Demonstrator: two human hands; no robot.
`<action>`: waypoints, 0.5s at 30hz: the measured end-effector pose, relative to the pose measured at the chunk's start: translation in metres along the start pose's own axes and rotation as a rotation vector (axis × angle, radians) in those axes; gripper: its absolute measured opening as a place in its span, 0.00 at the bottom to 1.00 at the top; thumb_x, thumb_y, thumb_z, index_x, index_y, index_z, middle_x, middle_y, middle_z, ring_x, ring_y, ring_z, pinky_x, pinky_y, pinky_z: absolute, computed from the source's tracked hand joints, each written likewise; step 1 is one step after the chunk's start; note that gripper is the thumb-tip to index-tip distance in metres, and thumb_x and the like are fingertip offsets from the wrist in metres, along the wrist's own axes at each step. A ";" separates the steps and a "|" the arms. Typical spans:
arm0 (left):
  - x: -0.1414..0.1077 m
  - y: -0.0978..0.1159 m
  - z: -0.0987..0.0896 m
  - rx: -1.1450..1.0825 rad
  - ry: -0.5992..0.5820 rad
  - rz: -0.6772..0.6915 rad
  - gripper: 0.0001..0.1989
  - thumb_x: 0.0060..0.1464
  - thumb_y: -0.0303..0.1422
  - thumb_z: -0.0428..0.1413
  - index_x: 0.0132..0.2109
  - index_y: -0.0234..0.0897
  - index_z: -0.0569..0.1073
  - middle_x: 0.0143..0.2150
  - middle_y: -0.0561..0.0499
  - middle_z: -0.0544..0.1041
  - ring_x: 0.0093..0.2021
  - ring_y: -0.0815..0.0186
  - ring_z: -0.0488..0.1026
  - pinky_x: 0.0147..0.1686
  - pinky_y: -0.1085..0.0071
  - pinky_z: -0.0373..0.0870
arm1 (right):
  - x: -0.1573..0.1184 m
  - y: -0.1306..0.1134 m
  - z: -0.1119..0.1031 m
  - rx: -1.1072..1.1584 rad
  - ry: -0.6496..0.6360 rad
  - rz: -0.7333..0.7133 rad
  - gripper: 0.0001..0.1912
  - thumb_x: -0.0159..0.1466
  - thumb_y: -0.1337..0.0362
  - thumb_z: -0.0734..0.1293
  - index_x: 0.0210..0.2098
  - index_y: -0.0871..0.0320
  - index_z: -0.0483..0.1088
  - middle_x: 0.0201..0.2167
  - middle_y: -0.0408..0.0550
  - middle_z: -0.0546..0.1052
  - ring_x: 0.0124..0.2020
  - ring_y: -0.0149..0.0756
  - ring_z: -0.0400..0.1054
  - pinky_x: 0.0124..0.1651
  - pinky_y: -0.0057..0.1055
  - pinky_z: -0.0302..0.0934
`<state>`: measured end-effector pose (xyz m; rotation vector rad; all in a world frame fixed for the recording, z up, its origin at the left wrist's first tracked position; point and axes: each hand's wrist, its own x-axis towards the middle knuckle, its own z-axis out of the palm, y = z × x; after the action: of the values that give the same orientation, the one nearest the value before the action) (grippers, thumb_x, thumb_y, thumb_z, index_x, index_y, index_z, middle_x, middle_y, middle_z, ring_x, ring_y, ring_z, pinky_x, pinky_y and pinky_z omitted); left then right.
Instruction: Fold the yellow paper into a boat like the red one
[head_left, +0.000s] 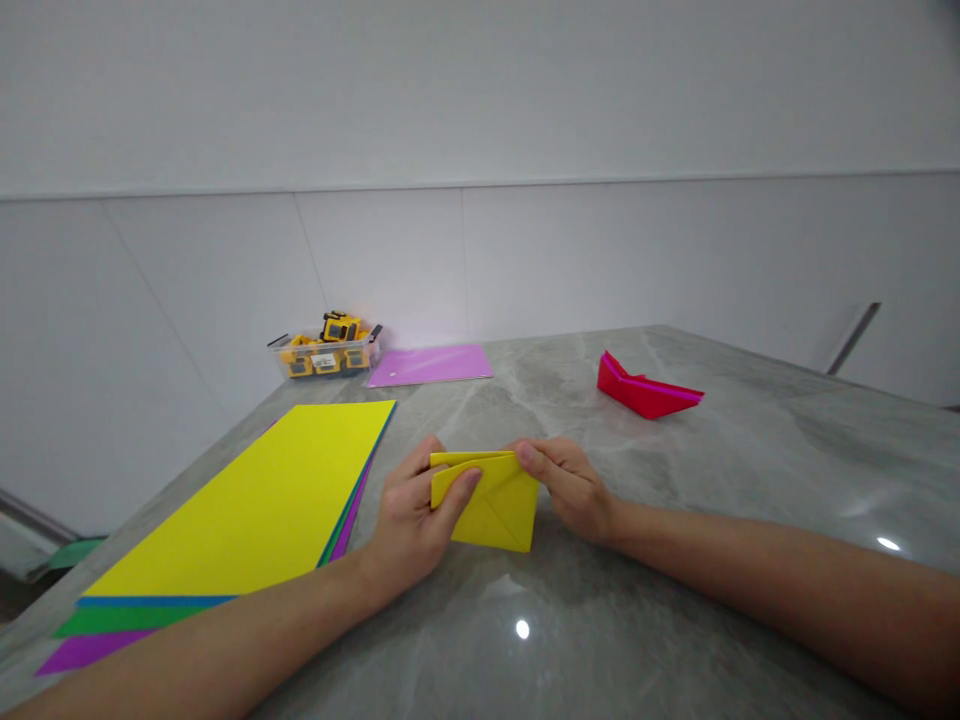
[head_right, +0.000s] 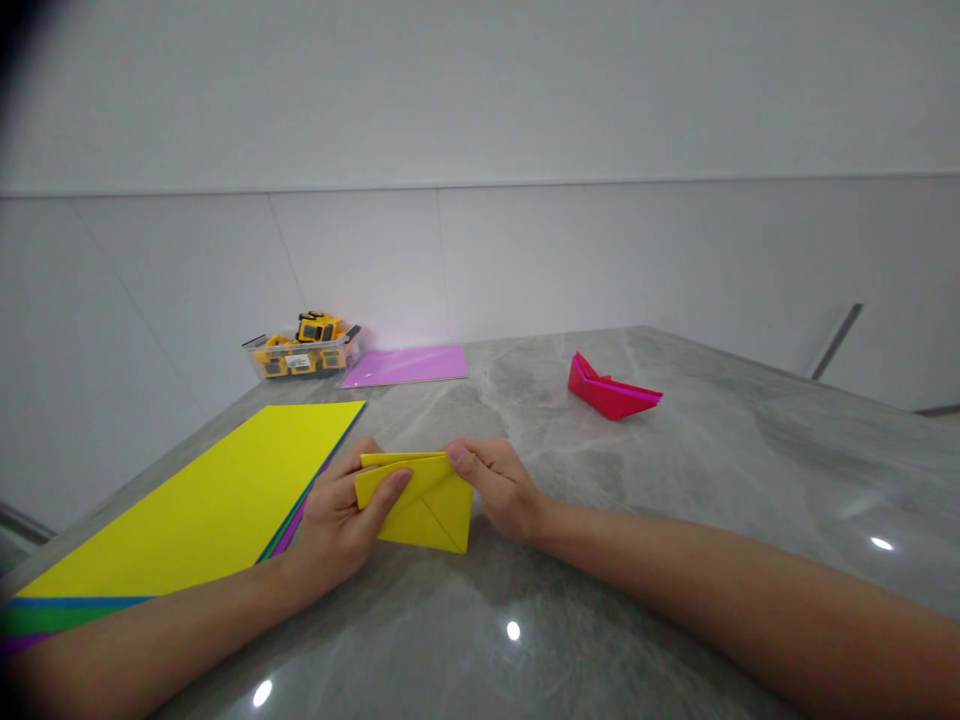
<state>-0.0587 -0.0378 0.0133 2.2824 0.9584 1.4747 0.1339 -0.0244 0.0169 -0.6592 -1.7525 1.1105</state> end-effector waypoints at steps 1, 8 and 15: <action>0.000 0.000 0.000 0.003 0.001 -0.003 0.16 0.58 0.30 0.52 0.22 0.33 0.68 0.25 0.52 0.62 0.26 0.71 0.61 0.25 0.74 0.58 | 0.000 0.000 0.000 0.037 -0.008 0.010 0.22 0.65 0.50 0.58 0.30 0.61 0.71 0.24 0.46 0.70 0.28 0.34 0.64 0.32 0.29 0.57; 0.001 -0.001 -0.002 0.007 0.017 0.063 0.14 0.58 0.28 0.53 0.23 0.32 0.69 0.26 0.52 0.63 0.27 0.71 0.62 0.25 0.75 0.58 | 0.001 0.007 0.000 -0.013 -0.049 0.017 0.25 0.63 0.46 0.59 0.32 0.63 0.72 0.24 0.46 0.70 0.26 0.31 0.62 0.28 0.26 0.56; 0.001 -0.001 -0.001 -0.005 0.014 0.063 0.15 0.58 0.27 0.52 0.22 0.32 0.68 0.26 0.52 0.62 0.26 0.72 0.62 0.25 0.76 0.58 | 0.001 0.010 0.001 -0.051 0.021 -0.004 0.28 0.65 0.46 0.55 0.22 0.62 0.67 0.20 0.44 0.65 0.21 0.27 0.57 0.23 0.25 0.50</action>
<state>-0.0595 -0.0371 0.0137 2.3221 0.8933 1.5179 0.1324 -0.0200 0.0085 -0.6956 -1.7683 1.0554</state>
